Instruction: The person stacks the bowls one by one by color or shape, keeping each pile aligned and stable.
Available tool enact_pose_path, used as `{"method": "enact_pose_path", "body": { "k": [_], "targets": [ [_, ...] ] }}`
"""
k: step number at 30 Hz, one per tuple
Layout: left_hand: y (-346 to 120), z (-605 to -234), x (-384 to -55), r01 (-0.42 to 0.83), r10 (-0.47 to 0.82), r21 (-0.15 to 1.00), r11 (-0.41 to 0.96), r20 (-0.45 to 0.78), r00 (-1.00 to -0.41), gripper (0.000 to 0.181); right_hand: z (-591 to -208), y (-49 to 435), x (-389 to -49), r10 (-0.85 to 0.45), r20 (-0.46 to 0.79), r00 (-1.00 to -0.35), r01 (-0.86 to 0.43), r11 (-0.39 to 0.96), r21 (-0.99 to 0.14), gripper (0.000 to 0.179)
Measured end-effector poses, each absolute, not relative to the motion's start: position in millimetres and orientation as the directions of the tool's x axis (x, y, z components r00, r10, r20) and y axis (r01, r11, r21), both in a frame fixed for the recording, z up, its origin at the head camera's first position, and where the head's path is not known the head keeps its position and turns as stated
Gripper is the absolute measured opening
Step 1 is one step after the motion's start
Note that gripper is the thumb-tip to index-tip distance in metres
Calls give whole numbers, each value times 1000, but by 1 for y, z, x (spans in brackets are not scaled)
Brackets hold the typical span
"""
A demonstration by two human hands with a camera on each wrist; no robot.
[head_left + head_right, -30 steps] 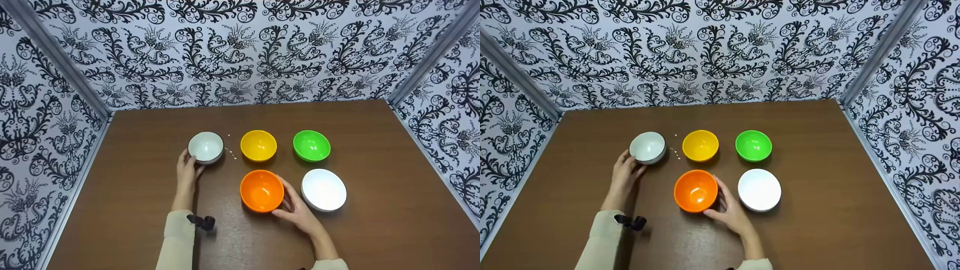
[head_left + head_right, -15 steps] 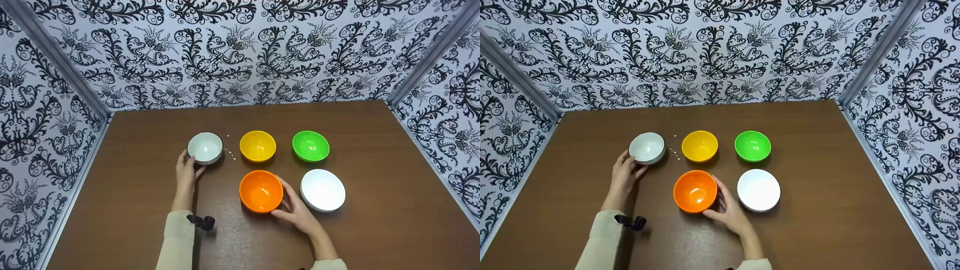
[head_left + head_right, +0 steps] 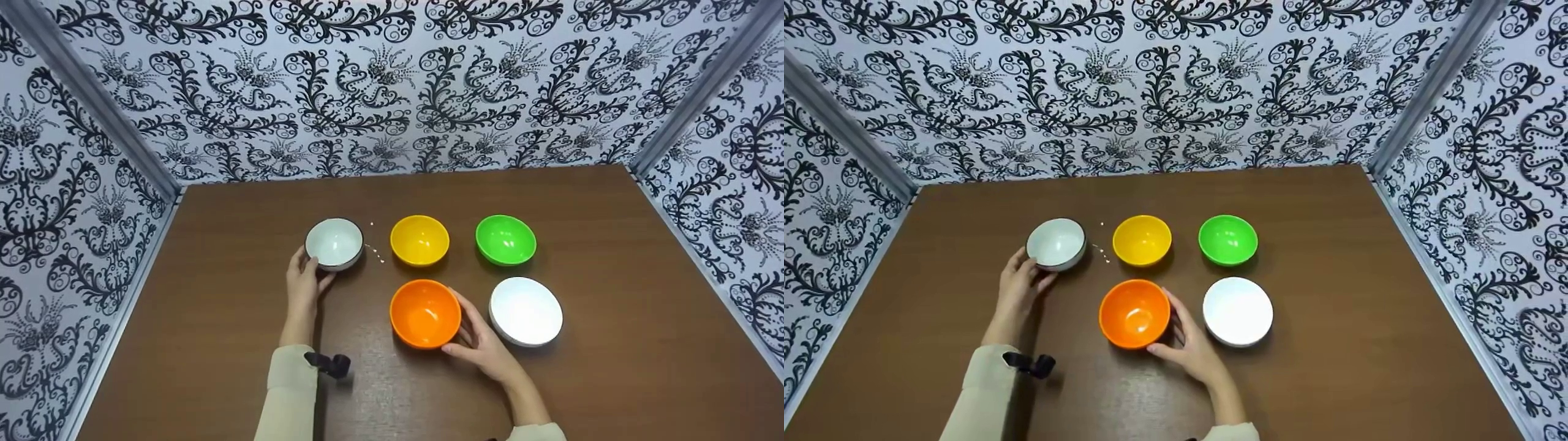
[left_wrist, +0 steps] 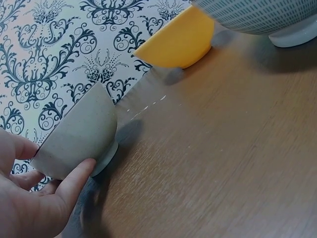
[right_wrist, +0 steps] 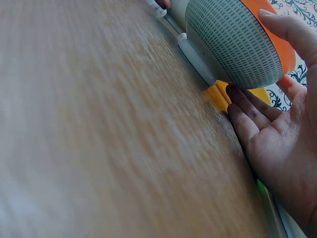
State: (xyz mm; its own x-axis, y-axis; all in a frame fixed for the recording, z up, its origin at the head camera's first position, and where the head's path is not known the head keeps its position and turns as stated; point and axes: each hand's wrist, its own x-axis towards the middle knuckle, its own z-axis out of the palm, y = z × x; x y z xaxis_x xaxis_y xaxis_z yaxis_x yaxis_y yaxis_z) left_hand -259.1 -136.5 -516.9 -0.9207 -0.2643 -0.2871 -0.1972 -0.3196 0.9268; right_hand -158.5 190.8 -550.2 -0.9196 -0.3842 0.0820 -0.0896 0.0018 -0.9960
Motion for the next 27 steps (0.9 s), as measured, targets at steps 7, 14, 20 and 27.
{"method": "enact_pose_path", "body": {
  "k": [7,14,20,27],
  "targets": [
    [-136,-516,-258,-198,-264,932,-304,-282,-922,55,-552,191,-159,-388,110,-915,-118,-3,-993,92],
    [-135,-515,-255,-186,-262,935,-303,-269,-927,54,-551,191,-158,-383,58,-922,-62,-2,-998,92],
    [-134,-513,-255,-183,-270,933,-311,-271,-924,54,-550,191,-158,-380,49,-924,-54,2,-999,92],
    [-134,-514,-255,-175,-281,933,-313,-267,-922,54,-551,191,-159,-383,59,-922,-62,-6,-998,92]
  ]
}}
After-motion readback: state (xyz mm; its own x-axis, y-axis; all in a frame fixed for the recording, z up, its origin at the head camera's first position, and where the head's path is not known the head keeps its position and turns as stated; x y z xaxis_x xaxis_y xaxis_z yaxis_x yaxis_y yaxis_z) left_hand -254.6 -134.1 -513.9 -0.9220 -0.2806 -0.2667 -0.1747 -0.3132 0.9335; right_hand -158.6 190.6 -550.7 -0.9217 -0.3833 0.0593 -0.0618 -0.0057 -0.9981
